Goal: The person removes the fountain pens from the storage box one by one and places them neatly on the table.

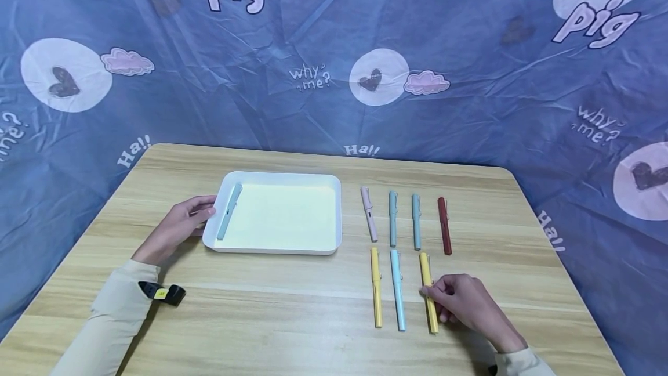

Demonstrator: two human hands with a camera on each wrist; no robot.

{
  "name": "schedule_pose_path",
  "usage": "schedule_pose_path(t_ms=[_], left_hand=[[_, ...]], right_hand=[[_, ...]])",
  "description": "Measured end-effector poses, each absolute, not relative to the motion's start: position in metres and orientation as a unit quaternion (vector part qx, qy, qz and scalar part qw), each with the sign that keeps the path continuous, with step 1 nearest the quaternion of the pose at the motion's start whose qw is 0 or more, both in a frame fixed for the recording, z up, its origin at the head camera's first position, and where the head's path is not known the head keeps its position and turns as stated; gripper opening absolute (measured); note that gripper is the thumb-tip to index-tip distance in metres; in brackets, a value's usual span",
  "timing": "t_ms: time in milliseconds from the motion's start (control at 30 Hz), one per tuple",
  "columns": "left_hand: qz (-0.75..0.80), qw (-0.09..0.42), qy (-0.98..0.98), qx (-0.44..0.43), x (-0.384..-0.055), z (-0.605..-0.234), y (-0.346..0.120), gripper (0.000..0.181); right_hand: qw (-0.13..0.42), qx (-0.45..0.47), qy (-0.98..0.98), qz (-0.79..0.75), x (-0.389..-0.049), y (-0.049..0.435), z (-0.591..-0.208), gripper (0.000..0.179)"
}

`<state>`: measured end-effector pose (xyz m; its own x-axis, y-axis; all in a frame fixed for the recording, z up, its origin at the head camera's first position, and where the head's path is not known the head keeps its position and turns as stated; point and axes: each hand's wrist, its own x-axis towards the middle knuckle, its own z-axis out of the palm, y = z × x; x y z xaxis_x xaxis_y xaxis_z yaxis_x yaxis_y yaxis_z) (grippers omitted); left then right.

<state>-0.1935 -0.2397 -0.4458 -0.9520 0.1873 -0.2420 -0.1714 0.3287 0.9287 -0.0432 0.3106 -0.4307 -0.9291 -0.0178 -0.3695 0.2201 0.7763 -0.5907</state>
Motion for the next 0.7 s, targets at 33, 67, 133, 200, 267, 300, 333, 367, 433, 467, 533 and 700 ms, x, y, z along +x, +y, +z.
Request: schedule_pose_path(t_ms=[33, 67, 133, 200, 267, 300, 333, 367, 433, 467, 533, 700], left_hand=[[0.58, 0.155, 0.8, 0.005, -0.1937, -0.4461, -0.2398, 0.053], [0.579, 0.154, 0.8, 0.005, -0.1938, -0.4466, -0.2399, 0.053], [0.579, 0.152, 0.801, 0.006, -0.1942, -0.4469, -0.2399, 0.053], [0.579, 0.151, 0.801, 0.007, -0.1943, -0.4467, -0.2395, 0.053], [0.577, 0.15, 0.803, 0.009, -0.1942, -0.4463, -0.2397, 0.053], [0.577, 0.15, 0.803, 0.008, -0.1942, -0.4461, -0.2399, 0.053], [0.577, 0.15, 0.803, 0.006, -0.1944, -0.4462, -0.2401, 0.053], [0.576, 0.15, 0.803, 0.005, -0.1944, -0.4462, -0.2402, 0.053], [0.575, 0.151, 0.804, 0.006, -0.1942, -0.4461, -0.2402, 0.053], [0.575, 0.152, 0.804, 0.005, -0.1945, -0.4463, -0.2403, 0.053], [0.577, 0.153, 0.803, 0.004, -0.1946, -0.4459, -0.2398, 0.053], [0.58, 0.154, 0.8, 0.005, -0.1936, -0.4445, -0.2391, 0.053]], right_hand=[[0.182, 0.052, 0.924, -0.333, -0.0434, 0.3109, -0.4308, 0.033], [0.184, 0.046, 0.923, -0.336, -0.0435, 0.3114, -0.431, 0.032], [0.188, 0.033, 0.92, -0.342, -0.0438, 0.3128, -0.4317, 0.031], [0.192, 0.017, 0.917, -0.349, -0.0443, 0.3143, -0.4324, 0.03], [0.195, 0.003, 0.915, -0.354, -0.0449, 0.3153, -0.4326, 0.03], [0.197, -0.001, 0.914, -0.355, -0.0454, 0.3154, -0.4326, 0.03], [0.198, -0.005, 0.913, -0.357, -0.0459, 0.3154, -0.4324, 0.029], [0.199, -0.009, 0.912, -0.358, -0.0465, 0.3154, -0.4322, 0.029], [0.202, -0.012, 0.911, -0.359, -0.0474, 0.3152, -0.4316, 0.029], [0.203, -0.012, 0.911, -0.358, -0.0478, 0.315, -0.4314, 0.029], [0.204, -0.011, 0.912, -0.356, -0.0484, 0.3147, -0.4307, 0.03], [0.205, -0.001, 0.915, -0.348, -0.0485, 0.3144, -0.43, 0.032]])
